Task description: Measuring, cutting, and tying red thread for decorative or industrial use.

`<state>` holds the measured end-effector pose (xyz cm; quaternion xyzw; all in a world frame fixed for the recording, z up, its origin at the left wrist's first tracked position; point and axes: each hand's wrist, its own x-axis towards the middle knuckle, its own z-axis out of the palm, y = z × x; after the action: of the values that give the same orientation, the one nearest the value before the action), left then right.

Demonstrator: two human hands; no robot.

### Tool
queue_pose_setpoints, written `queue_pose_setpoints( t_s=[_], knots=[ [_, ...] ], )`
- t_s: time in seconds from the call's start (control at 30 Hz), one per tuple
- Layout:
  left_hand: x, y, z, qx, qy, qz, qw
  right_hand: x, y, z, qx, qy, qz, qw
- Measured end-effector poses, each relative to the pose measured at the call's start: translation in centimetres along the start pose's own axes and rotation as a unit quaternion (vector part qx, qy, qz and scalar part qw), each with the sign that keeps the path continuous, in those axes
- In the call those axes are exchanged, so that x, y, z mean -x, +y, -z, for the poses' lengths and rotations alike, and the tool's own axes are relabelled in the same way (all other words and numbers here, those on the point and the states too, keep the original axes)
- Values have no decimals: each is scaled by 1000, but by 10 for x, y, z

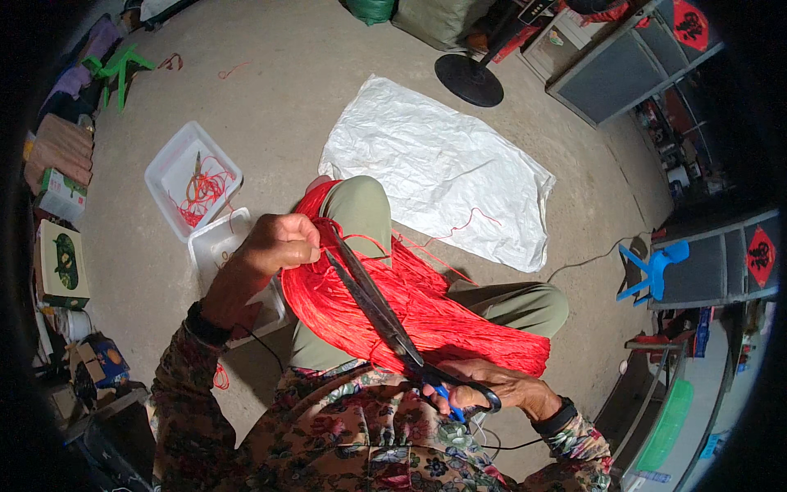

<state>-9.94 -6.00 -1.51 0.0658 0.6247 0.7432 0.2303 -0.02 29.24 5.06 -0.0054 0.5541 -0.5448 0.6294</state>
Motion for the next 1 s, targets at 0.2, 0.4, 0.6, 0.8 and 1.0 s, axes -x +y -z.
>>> queue_pose_setpoints(
  t_s=[0.2, 0.4, 0.6, 0.8, 1.0],
  knots=[
    [7, -4, -4, 15, 36, 0, 999, -5, -1, -5, -18, 8, 24, 1000],
    [11, -21, -10, -37, 101, -71, 992, 3, 5, -8, -5, 28, 21, 999],
    [6, -26, -20, -225, 178, -322, 902, 1, 9, -10, -6, 51, 32, 998],
    [13, -26, -29, -199, 178, -243, 933, -2, 13, -9, 10, 51, 17, 999],
    [11, -33, -29, -214, 190, -278, 917, -6, 11, -6, 68, 53, 28, 996]
  ],
)
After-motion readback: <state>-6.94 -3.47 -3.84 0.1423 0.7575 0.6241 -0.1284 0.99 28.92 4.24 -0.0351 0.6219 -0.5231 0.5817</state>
